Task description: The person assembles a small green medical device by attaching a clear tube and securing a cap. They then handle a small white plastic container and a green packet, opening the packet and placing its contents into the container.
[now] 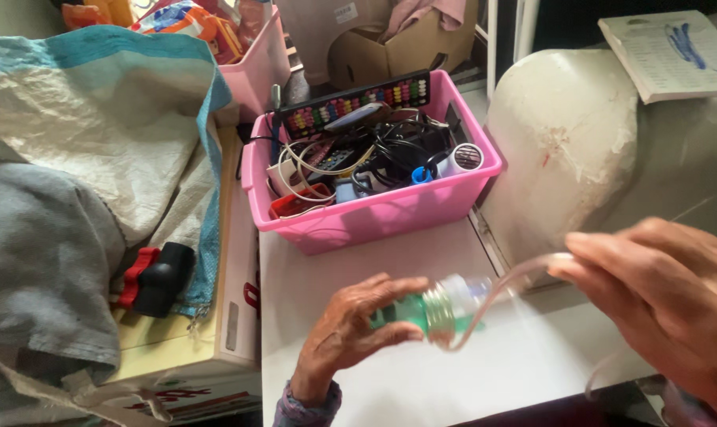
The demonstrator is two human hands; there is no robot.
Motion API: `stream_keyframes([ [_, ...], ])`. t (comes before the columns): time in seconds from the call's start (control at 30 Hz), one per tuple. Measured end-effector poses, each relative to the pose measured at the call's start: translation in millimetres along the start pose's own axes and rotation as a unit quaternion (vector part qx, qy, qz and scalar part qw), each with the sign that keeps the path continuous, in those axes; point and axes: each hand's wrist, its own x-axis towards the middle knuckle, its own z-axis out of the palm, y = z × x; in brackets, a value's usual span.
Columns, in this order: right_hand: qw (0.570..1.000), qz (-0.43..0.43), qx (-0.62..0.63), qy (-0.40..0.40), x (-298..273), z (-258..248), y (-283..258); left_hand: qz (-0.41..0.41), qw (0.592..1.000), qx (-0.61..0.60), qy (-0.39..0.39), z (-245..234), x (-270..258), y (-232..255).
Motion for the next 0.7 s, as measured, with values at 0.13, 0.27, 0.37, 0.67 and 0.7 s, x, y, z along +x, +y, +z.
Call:
stream_keyframes([
  [0.13, 1.000, 0.007, 0.010, 0.013, 21.7, 10.2, -7.8, 0.030, 0.995, -0.074, -0.056, 2.9, 0.0, 1.2],
  [0.27, 0.999, 0.006, 0.047, 0.021, 34.7, 41.2, 5.5, 0.034, 0.990, -0.114, -0.073, 3.7, -3.1, -2.9],
  [0.37, 0.994, 0.005, 0.107, 0.009, 37.7, 57.5, 9.6, -0.028, 0.988, -0.106, -0.109, 4.6, -4.2, -3.3],
  [0.67, 0.996, -0.027, 0.072, 0.037, 31.1, 31.8, -29.9, -0.112, 0.989, -0.041, -0.087, 10.0, 6.0, -9.0],
  [0.7, 0.997, -0.019, 0.062, 0.035, 33.6, 31.8, -29.5, -0.127, 0.987, -0.043, -0.090, 9.3, 4.7, -9.5],
])
